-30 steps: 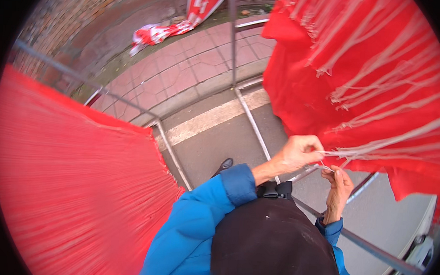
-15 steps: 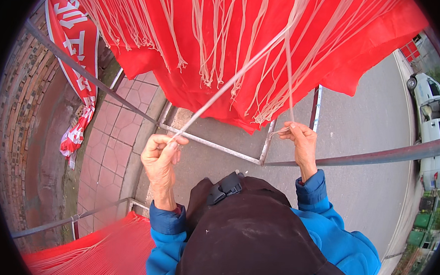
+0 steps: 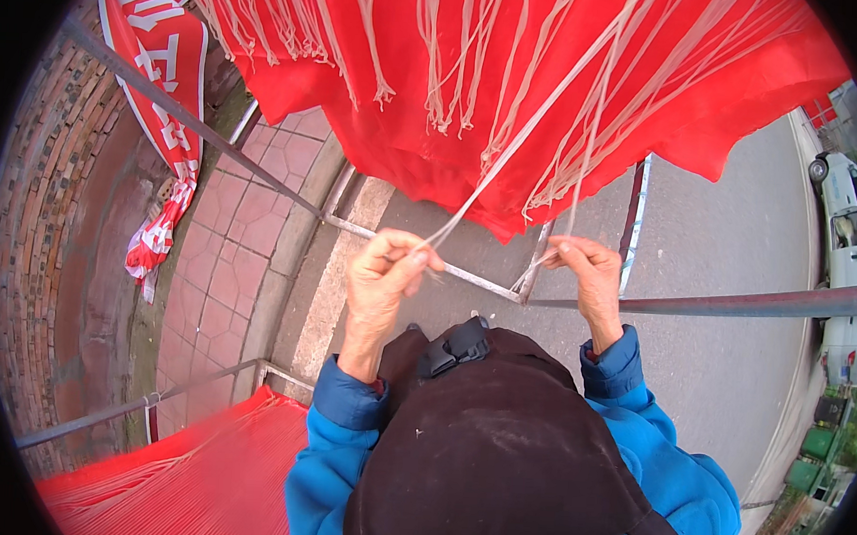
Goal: The person ties white strings to secure a red banner onto a metal frame, then folds the banner and inserts bamboo poles into the top edge to support it. The work is done by hand on a sidewalk next to a brick wall.
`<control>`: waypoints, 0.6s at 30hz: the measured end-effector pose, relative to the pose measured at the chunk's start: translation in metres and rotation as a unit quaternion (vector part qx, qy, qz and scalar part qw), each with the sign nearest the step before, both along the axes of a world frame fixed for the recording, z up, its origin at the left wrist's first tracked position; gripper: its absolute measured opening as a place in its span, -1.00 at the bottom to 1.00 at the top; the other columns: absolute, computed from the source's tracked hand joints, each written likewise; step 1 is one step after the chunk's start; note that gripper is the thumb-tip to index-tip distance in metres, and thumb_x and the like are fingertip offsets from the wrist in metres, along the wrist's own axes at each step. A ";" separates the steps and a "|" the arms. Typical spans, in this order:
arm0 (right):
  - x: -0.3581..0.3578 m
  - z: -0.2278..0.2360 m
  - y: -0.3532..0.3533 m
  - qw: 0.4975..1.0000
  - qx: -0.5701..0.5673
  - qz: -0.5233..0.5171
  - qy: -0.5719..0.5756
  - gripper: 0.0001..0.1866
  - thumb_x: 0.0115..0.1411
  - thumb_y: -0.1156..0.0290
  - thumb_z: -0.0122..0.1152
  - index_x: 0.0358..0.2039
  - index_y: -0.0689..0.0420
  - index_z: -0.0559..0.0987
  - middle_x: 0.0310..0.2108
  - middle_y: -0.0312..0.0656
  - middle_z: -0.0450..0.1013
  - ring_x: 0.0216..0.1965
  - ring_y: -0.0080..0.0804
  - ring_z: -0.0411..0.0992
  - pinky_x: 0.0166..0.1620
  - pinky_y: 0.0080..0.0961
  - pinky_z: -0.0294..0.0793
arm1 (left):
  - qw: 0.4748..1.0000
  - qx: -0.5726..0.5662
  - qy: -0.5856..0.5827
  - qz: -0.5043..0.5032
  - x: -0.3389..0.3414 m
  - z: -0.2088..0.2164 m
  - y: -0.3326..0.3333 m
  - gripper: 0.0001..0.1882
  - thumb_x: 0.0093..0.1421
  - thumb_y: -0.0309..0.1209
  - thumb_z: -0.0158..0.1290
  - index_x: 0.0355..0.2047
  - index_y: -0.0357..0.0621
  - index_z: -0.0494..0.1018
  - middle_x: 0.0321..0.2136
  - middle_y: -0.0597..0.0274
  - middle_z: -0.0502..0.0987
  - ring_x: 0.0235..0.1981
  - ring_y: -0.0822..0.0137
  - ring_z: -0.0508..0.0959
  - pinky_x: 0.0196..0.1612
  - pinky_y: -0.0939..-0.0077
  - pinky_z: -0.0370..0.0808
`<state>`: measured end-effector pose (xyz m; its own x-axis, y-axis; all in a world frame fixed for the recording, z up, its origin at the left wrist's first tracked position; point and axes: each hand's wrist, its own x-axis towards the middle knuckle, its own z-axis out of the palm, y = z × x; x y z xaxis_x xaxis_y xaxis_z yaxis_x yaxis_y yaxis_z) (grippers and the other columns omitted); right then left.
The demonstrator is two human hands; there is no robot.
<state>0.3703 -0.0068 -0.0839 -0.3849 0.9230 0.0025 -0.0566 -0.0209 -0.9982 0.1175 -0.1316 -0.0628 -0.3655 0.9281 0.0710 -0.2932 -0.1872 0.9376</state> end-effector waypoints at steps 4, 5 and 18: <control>-0.022 0.007 -0.008 0.997 -0.033 0.065 -0.004 -0.81 0.20 0.55 0.16 -0.20 0.36 0.60 -0.42 -0.14 0.57 -0.37 -0.50 0.54 -0.25 -0.58 0.56 | 0.993 -0.061 0.044 -0.088 0.025 -0.010 0.026 -0.72 0.12 -0.55 0.14 -0.12 -0.18 0.45 -0.42 0.24 0.59 -0.64 0.66 0.31 -0.59 0.74 0.26; -0.027 0.009 -0.009 0.996 -0.042 0.073 -0.009 -0.81 0.21 0.54 0.15 -0.20 0.36 0.60 -0.43 -0.15 0.57 -0.38 -0.51 0.53 -0.25 -0.58 0.57 | 0.971 -0.162 0.131 -0.120 0.024 -0.008 0.030 -0.55 0.05 -0.54 0.20 -0.01 -0.15 0.42 -0.29 0.24 0.56 -0.63 0.61 0.34 -0.55 0.70 0.31; -0.031 0.018 -0.002 0.992 -0.022 0.125 -0.013 -0.78 0.26 0.40 0.14 -0.28 0.32 0.62 -0.46 -0.18 0.55 -0.41 -0.54 0.50 -0.31 -0.58 0.51 | 0.982 -0.013 0.157 -0.106 0.056 0.007 0.082 -0.91 0.10 -0.57 0.17 -0.35 -0.29 0.54 -0.35 0.28 0.49 -0.51 0.60 0.42 -0.39 0.64 0.41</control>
<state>0.3389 -0.0087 -0.0662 -0.6010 0.7977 -0.0494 -0.0178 -0.0751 -0.9970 0.1730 -0.0494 -0.0553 -0.1287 0.9839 0.1242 -0.0194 -0.1277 0.9916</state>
